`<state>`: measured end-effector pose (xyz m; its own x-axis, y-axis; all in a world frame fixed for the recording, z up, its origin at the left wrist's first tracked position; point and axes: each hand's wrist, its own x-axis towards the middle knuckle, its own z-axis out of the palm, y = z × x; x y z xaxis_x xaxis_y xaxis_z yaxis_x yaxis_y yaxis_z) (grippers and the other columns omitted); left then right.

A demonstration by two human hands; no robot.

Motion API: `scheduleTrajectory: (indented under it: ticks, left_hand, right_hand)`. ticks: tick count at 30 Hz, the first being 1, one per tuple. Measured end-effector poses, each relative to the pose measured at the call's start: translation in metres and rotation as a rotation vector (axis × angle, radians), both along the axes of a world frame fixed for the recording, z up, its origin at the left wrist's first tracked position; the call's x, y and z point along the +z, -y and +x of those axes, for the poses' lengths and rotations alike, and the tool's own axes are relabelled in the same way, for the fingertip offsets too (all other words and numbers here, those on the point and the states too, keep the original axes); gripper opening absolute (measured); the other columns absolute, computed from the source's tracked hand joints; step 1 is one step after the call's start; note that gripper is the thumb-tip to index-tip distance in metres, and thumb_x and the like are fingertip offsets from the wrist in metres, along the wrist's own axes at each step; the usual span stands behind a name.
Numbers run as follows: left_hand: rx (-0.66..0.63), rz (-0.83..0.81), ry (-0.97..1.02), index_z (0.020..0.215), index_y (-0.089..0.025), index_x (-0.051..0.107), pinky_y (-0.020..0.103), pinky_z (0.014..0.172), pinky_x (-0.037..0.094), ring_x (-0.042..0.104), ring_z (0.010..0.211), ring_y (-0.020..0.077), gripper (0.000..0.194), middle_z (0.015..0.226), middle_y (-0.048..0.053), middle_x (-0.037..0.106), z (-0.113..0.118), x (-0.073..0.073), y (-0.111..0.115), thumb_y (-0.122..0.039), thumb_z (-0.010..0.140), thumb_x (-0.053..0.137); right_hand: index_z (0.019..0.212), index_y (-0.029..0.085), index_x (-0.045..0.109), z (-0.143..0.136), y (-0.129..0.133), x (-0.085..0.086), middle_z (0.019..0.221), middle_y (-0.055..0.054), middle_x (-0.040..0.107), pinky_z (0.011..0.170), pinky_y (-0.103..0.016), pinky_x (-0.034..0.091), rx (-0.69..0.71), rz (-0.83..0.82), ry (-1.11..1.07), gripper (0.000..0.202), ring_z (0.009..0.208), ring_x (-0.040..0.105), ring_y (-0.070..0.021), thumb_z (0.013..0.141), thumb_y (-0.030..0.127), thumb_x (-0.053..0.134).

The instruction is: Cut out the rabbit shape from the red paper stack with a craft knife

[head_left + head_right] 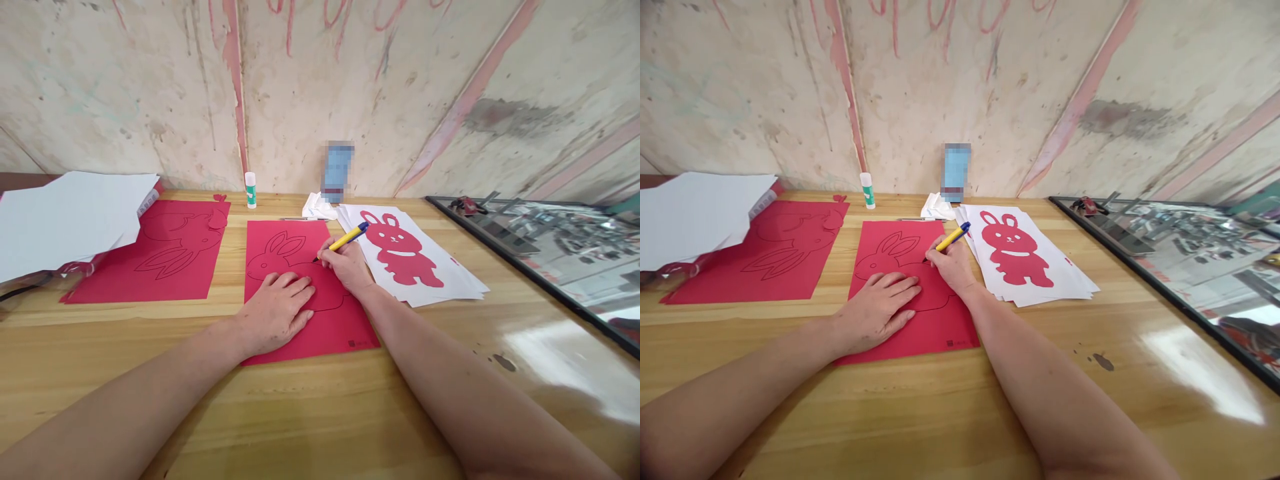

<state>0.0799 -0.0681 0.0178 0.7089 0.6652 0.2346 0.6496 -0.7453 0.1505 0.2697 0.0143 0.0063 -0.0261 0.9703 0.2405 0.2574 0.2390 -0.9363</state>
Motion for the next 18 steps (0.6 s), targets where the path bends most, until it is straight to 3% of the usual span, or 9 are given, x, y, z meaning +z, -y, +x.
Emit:
scheduleTrajectory:
  ticks: [18]
  left_hand:
    - [-0.001, 0.013, 0.002, 0.128, -0.016, 0.054, 0.047, 0.096, 0.038, 0.046, 0.121, 0.0278, 0.039, 0.135, 0.01, 0.055, -0.0004, -0.001, -0.0002, -0.034, 0.097, 0.039]
  right_hand:
    - [0.06, 0.02, 0.054, -0.0003, 0.0026, 0.0039, 0.051, 0.003, 0.053, 0.051, -0.027, 0.036, 0.013, 0.025, 0.113, 0.007, 0.051, 0.048, -0.0134, 0.066, 0.024, 0.055]
